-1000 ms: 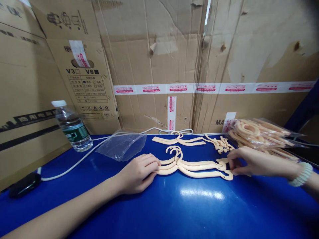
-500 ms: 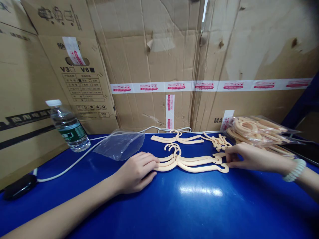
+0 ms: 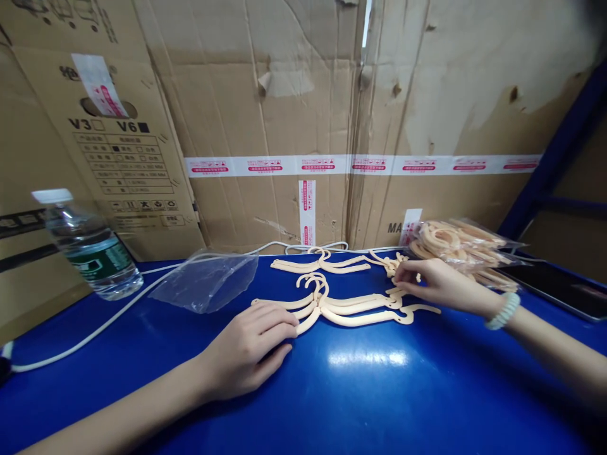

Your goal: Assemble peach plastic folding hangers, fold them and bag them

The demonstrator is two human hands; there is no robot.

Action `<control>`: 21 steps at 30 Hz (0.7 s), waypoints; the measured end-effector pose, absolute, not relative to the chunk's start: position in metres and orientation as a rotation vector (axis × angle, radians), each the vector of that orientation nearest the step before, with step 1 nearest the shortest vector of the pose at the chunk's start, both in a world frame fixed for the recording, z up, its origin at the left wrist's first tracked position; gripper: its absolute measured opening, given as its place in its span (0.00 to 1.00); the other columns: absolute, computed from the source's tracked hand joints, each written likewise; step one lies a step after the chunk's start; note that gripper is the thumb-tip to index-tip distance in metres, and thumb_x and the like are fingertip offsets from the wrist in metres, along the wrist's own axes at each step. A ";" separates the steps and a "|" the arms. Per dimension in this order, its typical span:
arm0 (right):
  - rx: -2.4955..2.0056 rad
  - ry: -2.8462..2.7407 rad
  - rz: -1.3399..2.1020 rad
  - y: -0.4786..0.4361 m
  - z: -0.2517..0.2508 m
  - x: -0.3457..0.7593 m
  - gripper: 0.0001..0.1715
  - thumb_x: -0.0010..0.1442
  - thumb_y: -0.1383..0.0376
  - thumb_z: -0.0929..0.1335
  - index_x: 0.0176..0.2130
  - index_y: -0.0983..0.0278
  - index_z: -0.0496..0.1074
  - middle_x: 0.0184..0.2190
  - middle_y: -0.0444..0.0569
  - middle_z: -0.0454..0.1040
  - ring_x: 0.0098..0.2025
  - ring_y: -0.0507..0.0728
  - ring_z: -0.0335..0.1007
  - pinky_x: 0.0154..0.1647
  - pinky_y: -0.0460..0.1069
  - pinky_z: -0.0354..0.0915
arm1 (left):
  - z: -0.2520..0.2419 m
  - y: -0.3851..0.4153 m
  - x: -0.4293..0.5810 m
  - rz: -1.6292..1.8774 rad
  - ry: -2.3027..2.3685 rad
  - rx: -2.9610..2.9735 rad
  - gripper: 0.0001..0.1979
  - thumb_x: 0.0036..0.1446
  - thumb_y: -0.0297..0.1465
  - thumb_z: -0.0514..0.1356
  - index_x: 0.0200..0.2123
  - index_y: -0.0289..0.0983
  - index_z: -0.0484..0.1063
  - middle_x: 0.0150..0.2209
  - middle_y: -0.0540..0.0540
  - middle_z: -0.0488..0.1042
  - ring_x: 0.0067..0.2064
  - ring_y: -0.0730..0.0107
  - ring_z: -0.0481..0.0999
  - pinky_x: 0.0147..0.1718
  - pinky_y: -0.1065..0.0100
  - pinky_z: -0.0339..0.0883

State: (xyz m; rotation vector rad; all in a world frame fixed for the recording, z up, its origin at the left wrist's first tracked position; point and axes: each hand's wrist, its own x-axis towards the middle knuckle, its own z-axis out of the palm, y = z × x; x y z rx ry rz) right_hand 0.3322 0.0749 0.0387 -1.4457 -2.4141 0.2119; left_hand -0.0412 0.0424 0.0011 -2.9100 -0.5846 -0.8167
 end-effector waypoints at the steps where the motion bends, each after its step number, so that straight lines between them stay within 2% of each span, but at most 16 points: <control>1: -1.429 -2.400 0.182 0.076 0.038 0.330 0.12 0.61 0.60 0.63 0.35 0.65 0.71 0.30 0.51 0.77 0.31 0.57 0.72 0.33 0.50 0.66 | 0.001 0.042 -0.041 -0.824 -0.581 -2.914 0.10 0.61 0.21 0.54 0.44 0.36 0.70 0.42 0.42 0.77 0.45 0.61 0.76 0.46 0.57 0.68; 4: -1.409 -2.370 0.078 0.084 0.035 0.324 0.12 0.61 0.62 0.63 0.36 0.65 0.73 0.31 0.52 0.78 0.33 0.58 0.74 0.35 0.50 0.68 | 0.002 0.043 -0.041 -0.867 -0.576 -2.898 0.11 0.60 0.20 0.54 0.43 0.37 0.71 0.42 0.43 0.77 0.45 0.61 0.76 0.46 0.58 0.68; 7: -1.413 -2.371 0.030 0.097 0.032 0.317 0.12 0.59 0.65 0.64 0.40 0.65 0.75 0.37 0.53 0.80 0.38 0.59 0.76 0.41 0.52 0.69 | 0.002 0.043 -0.041 -0.889 -0.568 -2.889 0.11 0.61 0.20 0.54 0.42 0.37 0.71 0.42 0.43 0.77 0.45 0.61 0.76 0.46 0.59 0.68; 11: -1.421 -2.407 -0.025 0.120 0.028 0.303 0.15 0.57 0.70 0.66 0.45 0.65 0.75 0.45 0.56 0.79 0.46 0.62 0.75 0.49 0.54 0.67 | 0.001 0.043 -0.042 -0.894 -0.557 -2.893 0.11 0.61 0.20 0.54 0.43 0.37 0.71 0.42 0.42 0.77 0.45 0.61 0.76 0.46 0.59 0.68; 13: -1.425 -2.431 -0.043 0.130 0.027 0.295 0.15 0.56 0.71 0.67 0.45 0.66 0.76 0.46 0.57 0.78 0.48 0.63 0.74 0.50 0.54 0.66 | 0.001 0.043 -0.042 -0.892 -0.552 -2.894 0.11 0.61 0.20 0.54 0.43 0.37 0.70 0.42 0.42 0.77 0.46 0.60 0.75 0.46 0.58 0.67; 15: -1.438 -2.450 -0.054 0.138 0.026 0.288 0.13 0.55 0.73 0.68 0.40 0.66 0.77 0.42 0.57 0.80 0.45 0.63 0.76 0.46 0.52 0.66 | 0.001 0.043 -0.042 -0.891 -0.548 -2.891 0.11 0.61 0.19 0.54 0.43 0.37 0.70 0.42 0.42 0.77 0.46 0.60 0.75 0.46 0.58 0.68; 18: -1.452 -2.451 -0.064 0.141 0.030 0.283 0.08 0.53 0.74 0.68 0.31 0.65 0.77 0.31 0.54 0.80 0.35 0.62 0.77 0.37 0.50 0.66 | 0.000 0.043 -0.042 -0.903 -0.542 -2.877 0.11 0.61 0.19 0.55 0.43 0.36 0.70 0.42 0.42 0.77 0.46 0.60 0.75 0.46 0.58 0.68; 21: -1.427 -2.397 -0.083 0.136 0.041 0.288 0.05 0.52 0.73 0.68 0.29 0.65 0.75 0.28 0.51 0.78 0.31 0.59 0.75 0.33 0.48 0.65 | -0.002 0.043 -0.044 -0.948 -0.531 -2.852 0.12 0.60 0.18 0.55 0.44 0.36 0.70 0.42 0.42 0.77 0.46 0.59 0.75 0.46 0.58 0.67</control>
